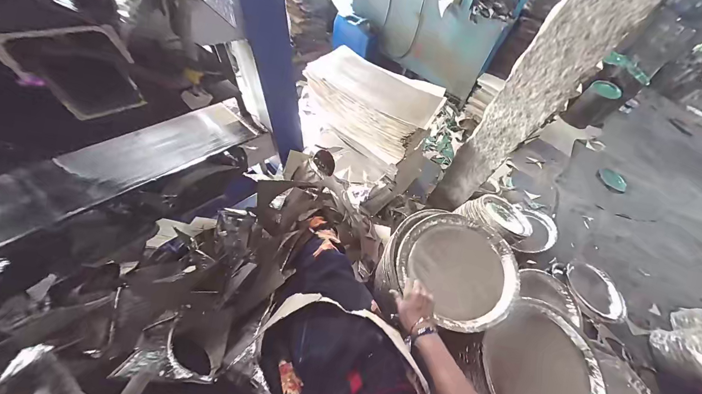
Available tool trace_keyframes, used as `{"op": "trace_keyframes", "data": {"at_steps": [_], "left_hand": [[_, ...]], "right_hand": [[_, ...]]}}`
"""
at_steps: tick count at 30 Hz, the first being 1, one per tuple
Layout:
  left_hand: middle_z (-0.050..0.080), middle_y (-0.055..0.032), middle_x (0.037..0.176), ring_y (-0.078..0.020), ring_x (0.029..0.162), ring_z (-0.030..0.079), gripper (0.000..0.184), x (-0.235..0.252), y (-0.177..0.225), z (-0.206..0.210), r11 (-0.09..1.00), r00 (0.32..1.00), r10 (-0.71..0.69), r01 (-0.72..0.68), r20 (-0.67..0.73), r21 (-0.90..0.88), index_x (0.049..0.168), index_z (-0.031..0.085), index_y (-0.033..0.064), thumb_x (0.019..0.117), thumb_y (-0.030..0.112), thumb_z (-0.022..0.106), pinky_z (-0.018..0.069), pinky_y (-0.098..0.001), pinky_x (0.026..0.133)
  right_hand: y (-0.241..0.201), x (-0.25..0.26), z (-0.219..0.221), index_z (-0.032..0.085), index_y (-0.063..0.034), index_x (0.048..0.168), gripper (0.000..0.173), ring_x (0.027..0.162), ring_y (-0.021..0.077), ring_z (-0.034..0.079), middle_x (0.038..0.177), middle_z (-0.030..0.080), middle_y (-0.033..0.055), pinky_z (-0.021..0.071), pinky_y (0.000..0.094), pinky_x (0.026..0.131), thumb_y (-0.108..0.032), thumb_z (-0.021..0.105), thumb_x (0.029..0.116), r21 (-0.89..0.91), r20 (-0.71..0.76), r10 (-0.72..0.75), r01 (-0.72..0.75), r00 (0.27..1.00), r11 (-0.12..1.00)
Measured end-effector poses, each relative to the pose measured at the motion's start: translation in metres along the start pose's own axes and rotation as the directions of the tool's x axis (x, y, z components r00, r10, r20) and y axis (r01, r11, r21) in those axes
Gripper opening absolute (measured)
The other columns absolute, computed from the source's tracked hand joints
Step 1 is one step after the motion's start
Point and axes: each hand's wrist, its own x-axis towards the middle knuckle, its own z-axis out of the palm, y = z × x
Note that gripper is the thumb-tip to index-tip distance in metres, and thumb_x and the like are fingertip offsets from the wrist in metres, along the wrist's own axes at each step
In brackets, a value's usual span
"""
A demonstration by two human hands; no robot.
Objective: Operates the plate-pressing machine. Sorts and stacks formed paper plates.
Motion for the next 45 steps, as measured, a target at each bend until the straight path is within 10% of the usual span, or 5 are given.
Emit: {"op": "trace_keyframes", "data": {"at_steps": [13,18,24,37,45], "left_hand": [[0.053,-0.0348,0.139,-0.0381,0.121,0.062,0.081,-0.03,0.036,0.059,0.895,0.975,0.178,-0.102,0.136,-0.434,0.154,0.024,-0.011,0.091,0.008,0.072,0.0508,-0.0471,0.103],[0.064,-0.0267,0.131,-0.0372,0.112,0.068,0.078,-0.026,0.026,0.066,0.947,0.925,0.094,0.032,0.368,-0.321,0.153,0.029,-0.0087,0.0929,0.012,0.074,0.053,-0.0515,0.1],[0.061,-0.0273,0.134,-0.0365,0.12,0.064,0.07,-0.018,0.026,0.064,0.929,0.903,-0.011,0.168,0.429,-0.33,0.15,0.037,-0.0082,0.0955,0.017,0.072,0.0492,-0.0483,0.106],[0.065,-0.0267,0.125,-0.0281,0.094,0.071,0.096,-0.017,0.025,0.044,0.702,0.963,0.001,0.191,0.27,-0.686,0.162,0.0,0.0029,0.0934,0.003,0.068,0.058,-0.0431,0.085],[0.064,-0.0266,0.121,-0.0246,0.101,0.068,0.059,-0.005,-0.023,-0.075,0.779,0.988,-0.022,-0.078,-0.151,-0.622,0.146,0.035,-0.0136,0.0953,0.004,0.061,0.0563,-0.0418,0.091]], "right_hand": [[-0.052,0.028,0.011,0.073,-0.0074,0.12,0.032,0.12,0.0387,0.064,0.121,0.072,0.0172,0.0474,0.0591,0.1,-0.026,0.057,0.1005,0.231,-0.519,-0.2,0.361,0.831,0.903],[-0.137,0.001,-0.018,0.061,-0.012,0.14,0.063,0.142,0.0421,0.044,0.15,0.051,0.0231,0.0386,0.0617,0.112,-0.06,0.045,0.1026,0.267,0.103,-0.425,0.387,0.899,0.883],[-0.208,-0.058,0.011,0.059,-0.0129,0.144,0.056,0.156,0.0464,0.016,0.163,0.037,0.02,0.0003,0.0822,0.114,-0.045,0.063,0.0982,0.04,0.48,-0.656,0.732,0.583,0.68],[-0.239,-0.003,0.003,0.067,-0.0114,0.132,0.033,0.133,0.0404,0.054,0.135,0.065,0.0185,0.0405,0.0633,0.107,-0.013,0.058,0.1002,-0.188,0.491,-0.657,0.806,0.572,0.561],[-0.353,-0.02,-0.188,0.067,-0.0031,0.129,0.037,0.119,0.0441,0.063,0.124,0.068,0.0251,0.0442,0.0648,0.103,-0.029,0.053,0.1064,0.058,0.122,-0.908,0.911,0.401,0.409]]}}
